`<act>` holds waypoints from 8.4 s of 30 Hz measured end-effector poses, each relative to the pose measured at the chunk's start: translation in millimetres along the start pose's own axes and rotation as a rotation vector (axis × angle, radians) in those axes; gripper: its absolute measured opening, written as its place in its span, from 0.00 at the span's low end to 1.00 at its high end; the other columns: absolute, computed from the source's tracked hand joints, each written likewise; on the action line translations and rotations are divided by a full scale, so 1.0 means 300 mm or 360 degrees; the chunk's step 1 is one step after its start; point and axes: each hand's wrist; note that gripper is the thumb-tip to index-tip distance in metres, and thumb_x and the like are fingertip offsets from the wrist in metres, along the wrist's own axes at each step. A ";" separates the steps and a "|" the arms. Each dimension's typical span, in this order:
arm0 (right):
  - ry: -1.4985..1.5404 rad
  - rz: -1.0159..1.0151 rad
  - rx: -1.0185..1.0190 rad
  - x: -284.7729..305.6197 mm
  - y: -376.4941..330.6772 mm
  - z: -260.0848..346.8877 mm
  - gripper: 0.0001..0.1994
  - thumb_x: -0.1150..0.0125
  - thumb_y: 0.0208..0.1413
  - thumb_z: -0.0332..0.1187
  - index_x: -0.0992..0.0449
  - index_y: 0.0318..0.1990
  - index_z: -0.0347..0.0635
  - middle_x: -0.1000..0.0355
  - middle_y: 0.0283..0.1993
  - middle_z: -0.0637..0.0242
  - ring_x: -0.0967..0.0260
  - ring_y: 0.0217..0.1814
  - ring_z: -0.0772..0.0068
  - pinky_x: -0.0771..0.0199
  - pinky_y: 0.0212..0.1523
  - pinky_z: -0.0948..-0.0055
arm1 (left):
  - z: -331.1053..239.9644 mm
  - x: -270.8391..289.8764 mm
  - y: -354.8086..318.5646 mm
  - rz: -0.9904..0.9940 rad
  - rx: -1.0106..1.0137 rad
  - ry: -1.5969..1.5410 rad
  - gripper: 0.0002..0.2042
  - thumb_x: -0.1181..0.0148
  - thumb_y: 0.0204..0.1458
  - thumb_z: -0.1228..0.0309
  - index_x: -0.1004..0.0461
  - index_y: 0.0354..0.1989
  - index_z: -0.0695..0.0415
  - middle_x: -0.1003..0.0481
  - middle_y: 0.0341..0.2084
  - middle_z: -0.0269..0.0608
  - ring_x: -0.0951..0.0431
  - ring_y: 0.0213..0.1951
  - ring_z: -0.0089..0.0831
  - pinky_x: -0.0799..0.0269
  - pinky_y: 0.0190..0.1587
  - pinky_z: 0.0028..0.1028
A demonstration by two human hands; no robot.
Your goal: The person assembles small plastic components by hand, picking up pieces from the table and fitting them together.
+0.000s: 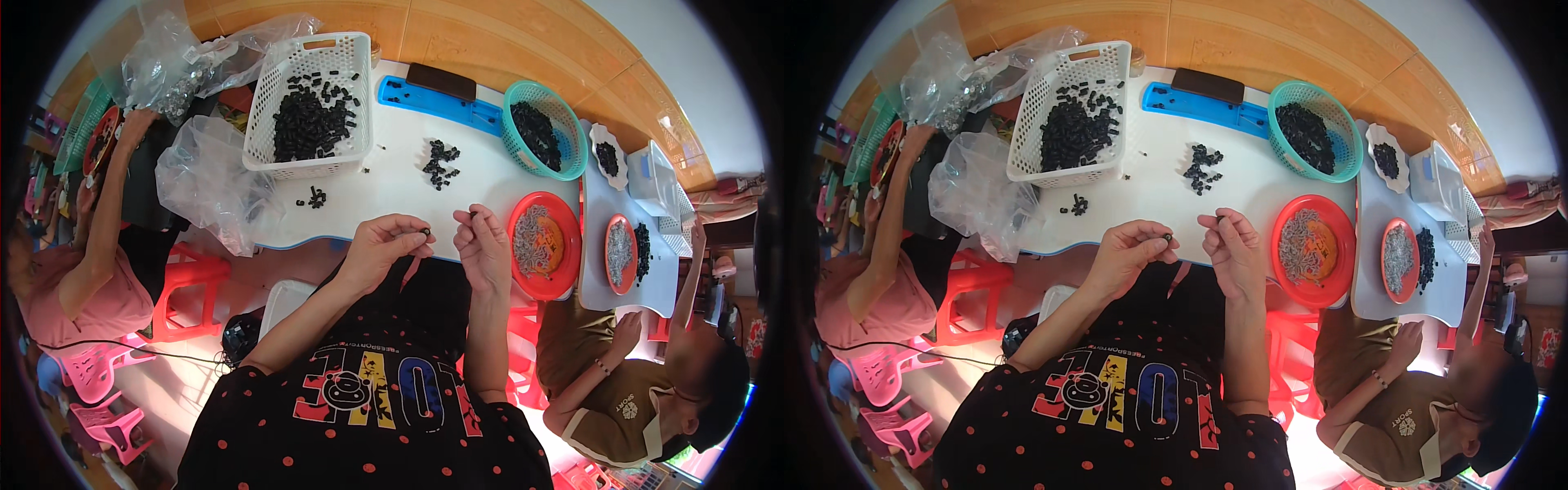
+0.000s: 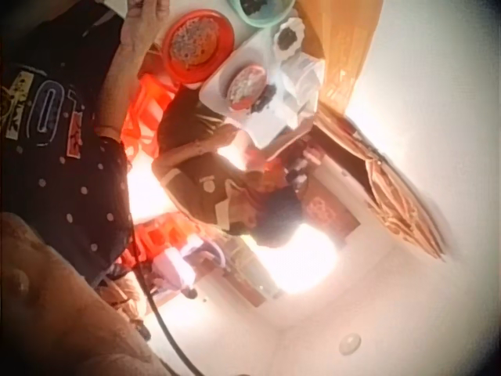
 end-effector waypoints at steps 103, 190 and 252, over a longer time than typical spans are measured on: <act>-0.0971 -0.0084 0.1039 -0.137 -0.099 -0.206 0.06 0.42 0.54 0.16 0.26 0.37 0.34 0.25 0.45 0.47 0.26 0.48 0.67 0.25 0.41 0.78 | 0.102 -0.013 -0.025 -0.0090 0.0194 -0.0857 0.05 0.42 0.54 0.81 0.25 0.37 0.59 0.24 0.31 0.38 0.22 0.33 0.25 0.23 0.41 0.25; -0.1132 -0.0070 0.0608 -0.066 -0.123 -0.223 0.07 0.38 0.52 0.19 0.23 0.39 0.35 0.24 0.40 0.61 0.34 0.26 0.88 0.37 0.18 0.87 | 0.130 0.083 -0.013 -0.0071 0.0492 -0.0583 0.09 0.41 0.55 0.76 0.30 0.44 0.58 0.24 0.35 0.36 0.23 0.38 0.24 0.24 0.38 0.25; -0.0522 -0.0068 0.0258 -0.046 -0.125 -0.159 0.08 0.42 0.57 0.24 0.22 0.42 0.31 0.23 0.37 0.61 0.31 0.23 0.80 0.28 0.18 0.80 | 0.098 0.016 -0.041 -0.0166 0.0650 -0.0684 0.07 0.41 0.56 0.75 0.27 0.42 0.57 0.23 0.35 0.36 0.20 0.36 0.25 0.22 0.41 0.24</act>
Point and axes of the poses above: each hand's wrist, its own y-axis towards the middle knuckle, its own x-axis out of the back of the hand, z = x × y
